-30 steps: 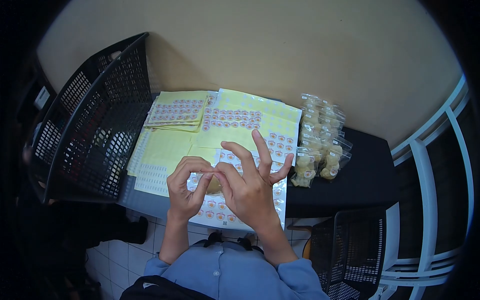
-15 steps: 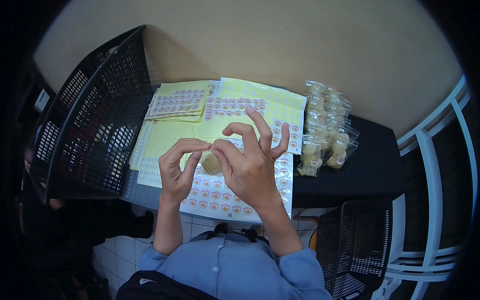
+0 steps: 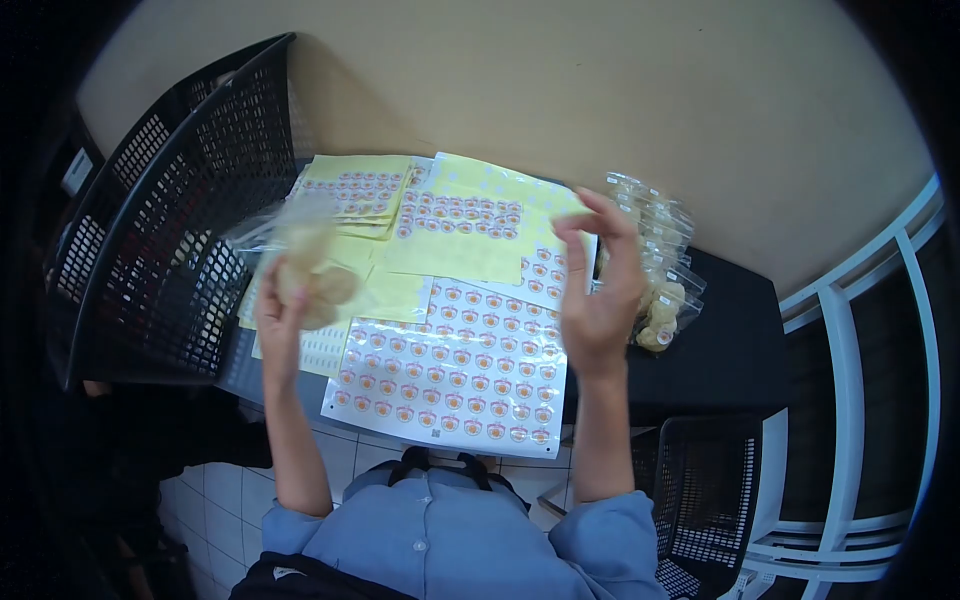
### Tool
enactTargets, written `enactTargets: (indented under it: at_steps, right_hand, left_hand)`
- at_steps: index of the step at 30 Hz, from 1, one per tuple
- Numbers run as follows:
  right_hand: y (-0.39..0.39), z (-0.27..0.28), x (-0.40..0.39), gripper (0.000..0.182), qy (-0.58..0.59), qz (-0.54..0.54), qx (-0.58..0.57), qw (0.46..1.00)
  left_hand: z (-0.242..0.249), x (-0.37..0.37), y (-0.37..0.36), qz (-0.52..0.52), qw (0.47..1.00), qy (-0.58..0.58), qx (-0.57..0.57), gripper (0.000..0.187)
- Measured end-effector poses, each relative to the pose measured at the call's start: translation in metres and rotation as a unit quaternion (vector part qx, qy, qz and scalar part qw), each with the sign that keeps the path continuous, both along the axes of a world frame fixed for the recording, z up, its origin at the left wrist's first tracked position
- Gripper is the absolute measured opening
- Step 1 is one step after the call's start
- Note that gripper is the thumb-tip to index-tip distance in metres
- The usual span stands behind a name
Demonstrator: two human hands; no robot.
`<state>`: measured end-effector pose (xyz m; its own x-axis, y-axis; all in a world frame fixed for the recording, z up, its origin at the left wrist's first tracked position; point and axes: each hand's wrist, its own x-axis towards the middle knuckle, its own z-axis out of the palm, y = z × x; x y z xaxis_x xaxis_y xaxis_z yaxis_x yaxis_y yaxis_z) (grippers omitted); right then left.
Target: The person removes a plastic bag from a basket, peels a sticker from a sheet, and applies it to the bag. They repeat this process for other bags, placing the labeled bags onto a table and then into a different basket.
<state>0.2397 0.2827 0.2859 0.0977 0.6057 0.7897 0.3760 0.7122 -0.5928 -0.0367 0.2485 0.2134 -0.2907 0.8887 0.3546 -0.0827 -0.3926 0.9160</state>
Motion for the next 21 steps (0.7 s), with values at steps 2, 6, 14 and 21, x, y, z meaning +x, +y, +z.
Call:
enactTargets:
  at_steps: [2, 6, 14, 21]
  right_hand:
    - [0.009, -0.007, 0.023, 0.018, 0.015, -0.015, 0.015, 1.000]
    - [0.022, -0.048, 0.039, 0.015, 0.057, -0.011, -0.059, 0.997]
    - [0.062, -0.092, 0.015, 0.013, -0.065, 0.026, -0.252, 0.965]
    - [0.111, -0.117, -0.056, 0.015, -0.240, 0.096, -0.193, 0.946]
  left_hand:
    - [-0.007, -0.030, 0.007, 0.035, 0.999, -0.018, 0.013, 0.040]
    - [-0.005, -0.051, 0.009, 0.000, 0.990, -0.140, 0.022, 0.038]
    - [-0.020, -0.058, 0.027, -0.111, 0.909, -0.401, -0.025, 0.045]
    - [-0.040, -0.045, 0.090, -0.342, 0.798, -0.492, -0.067, 0.044]
